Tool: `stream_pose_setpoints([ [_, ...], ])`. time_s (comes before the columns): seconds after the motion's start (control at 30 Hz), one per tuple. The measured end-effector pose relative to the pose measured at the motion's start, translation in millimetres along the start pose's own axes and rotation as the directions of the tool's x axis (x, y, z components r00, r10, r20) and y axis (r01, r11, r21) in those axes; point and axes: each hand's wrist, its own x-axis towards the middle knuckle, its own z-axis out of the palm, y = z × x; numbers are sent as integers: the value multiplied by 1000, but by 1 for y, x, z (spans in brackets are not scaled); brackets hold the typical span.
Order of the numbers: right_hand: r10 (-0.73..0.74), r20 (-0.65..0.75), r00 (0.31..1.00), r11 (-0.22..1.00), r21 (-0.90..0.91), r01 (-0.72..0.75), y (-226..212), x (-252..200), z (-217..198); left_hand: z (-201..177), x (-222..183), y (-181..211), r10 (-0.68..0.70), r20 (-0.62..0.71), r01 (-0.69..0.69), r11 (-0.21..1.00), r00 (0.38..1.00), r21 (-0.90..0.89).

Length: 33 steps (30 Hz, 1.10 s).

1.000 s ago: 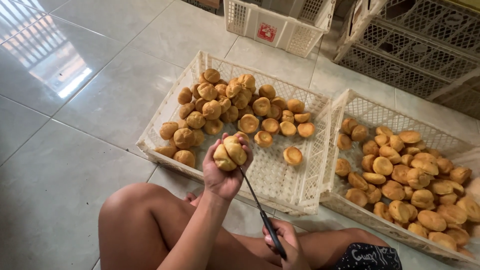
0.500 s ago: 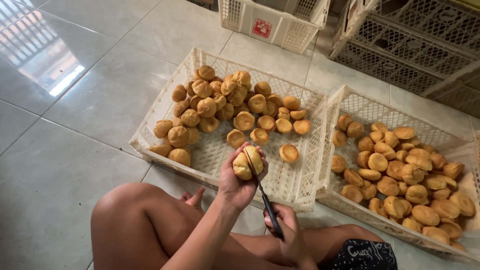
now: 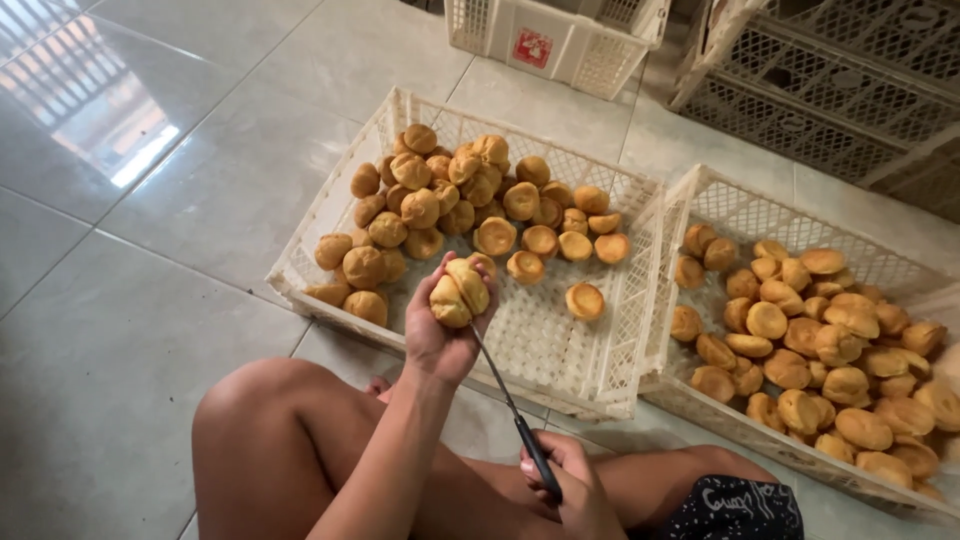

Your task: Slicing small bread buns using scissors while sitting on the floor in a bakery production area.

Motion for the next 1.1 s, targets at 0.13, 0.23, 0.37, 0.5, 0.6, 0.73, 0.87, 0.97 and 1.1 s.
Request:
stream_pose_setpoints([
  [0.13,42,22,999,997,-70,-40,-3,0,-8,-3,1,9,17,34,-18,999,999,27],
  [0.23,67,39,997,998,4,-67,3,-2,-5,-6,2,8,-64,50,56,987,997,148],
  [0.37,16,-48,999,998,67,-13,2,-5,8,-15,7,-1,-123,-19,124,992,992,11],
  [0.5,-11,-47,999,991,135,18,-1,-8,16,-12,2,-3,-157,47,162,979,986,-125],
  [0.6,-7,-93,996,1000,-10,6,-11,-11,17,-15,3,-2,-85,57,89,993,995,-79],
  [0.73,-5,-57,998,998,70,9,-14,-3,23,-17,4,-6,-118,64,126,984,991,-123],
  [0.87,-136,-24,990,987,83,138,-21,12,24,-23,4,-20,-257,30,258,961,966,-96],
  [0.97,-194,-53,980,973,113,199,-17,25,23,-30,4,-27,-246,-15,244,966,969,-86],
  [1.1,-263,-32,964,955,136,265,-19,32,28,-31,2,-31,-256,23,257,959,966,-118],
])
